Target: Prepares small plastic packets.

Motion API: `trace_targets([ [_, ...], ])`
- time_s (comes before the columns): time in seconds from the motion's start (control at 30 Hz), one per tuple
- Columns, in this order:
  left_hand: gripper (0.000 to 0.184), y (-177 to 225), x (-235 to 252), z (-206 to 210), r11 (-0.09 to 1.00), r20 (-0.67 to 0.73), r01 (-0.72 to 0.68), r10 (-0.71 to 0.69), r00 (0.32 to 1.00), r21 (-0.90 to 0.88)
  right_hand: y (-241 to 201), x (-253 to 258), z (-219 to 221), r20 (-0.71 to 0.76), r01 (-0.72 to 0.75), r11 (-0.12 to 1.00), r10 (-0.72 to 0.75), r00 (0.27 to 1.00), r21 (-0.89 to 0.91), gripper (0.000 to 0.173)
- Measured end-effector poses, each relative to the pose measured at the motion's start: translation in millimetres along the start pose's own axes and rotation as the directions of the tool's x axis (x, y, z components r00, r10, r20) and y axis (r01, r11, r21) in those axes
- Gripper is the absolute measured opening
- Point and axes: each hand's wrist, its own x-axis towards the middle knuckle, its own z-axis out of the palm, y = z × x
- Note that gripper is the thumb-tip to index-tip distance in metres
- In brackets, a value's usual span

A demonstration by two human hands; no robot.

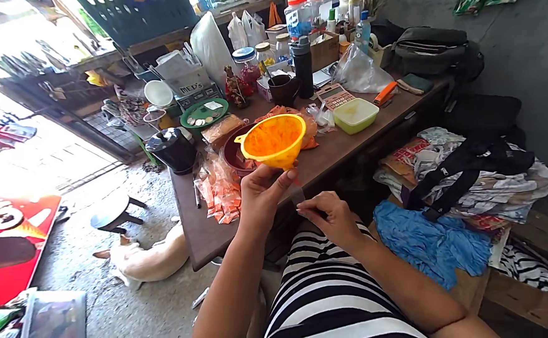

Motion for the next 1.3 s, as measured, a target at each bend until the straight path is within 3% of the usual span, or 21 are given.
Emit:
trace_targets([
  [0.2,0.017,-4.7,1.2,2.5,0.996,-0.052,-0.015,0.019,0.998,0.084,10.9,2.1,-4.9,-0.043,0.054,0.991,-0.06,0.997,-0.12,0.015],
  [0.3,0.022,-5.9,-0.6,2.1,0.988,-0.056,-0.06,0.069,0.996,0.139,17.4,-2.7,-4.4,-0.007,0.0,0.994,-0.001,1.0,-0.11,0.016],
  [0.6,0.022,-8.4,7.3,0.5,0.984,-0.013,-0.091,0.094,0.995,0.156,17.9,1.0,-3.2,-0.043,0.043,0.993,-0.049,0.998,-0.114,0.014],
  [0.73,0.027,1.0,10.5,-0.6,0.983,-0.032,-0.117,0.123,0.992,0.144,40.4,-8.9,9.3,0.037,-0.141,0.986,0.144,0.989,-0.085,0.019],
  [0.93,0.026,5.0,12.1,-5.1,0.979,-0.022,-0.136,0.141,0.99,0.149,38.8,-20.1,13.8,0.063,-0.173,0.983,0.177,0.982,-0.062,0.021],
  [1.23,0.026,0.0,10.5,-3.3,0.968,-0.013,-0.163,0.168,0.986,0.189,38.5,-22.5,9.8,0.019,-0.027,0.99,0.03,0.999,-0.142,0.02],
  [1.3,0.028,0.1,7.3,-3.1,0.957,-0.026,-0.174,0.184,0.982,0.233,45.8,-28.1,11.6,0.063,-0.079,0.986,0.089,0.994,-0.146,0.02],
])
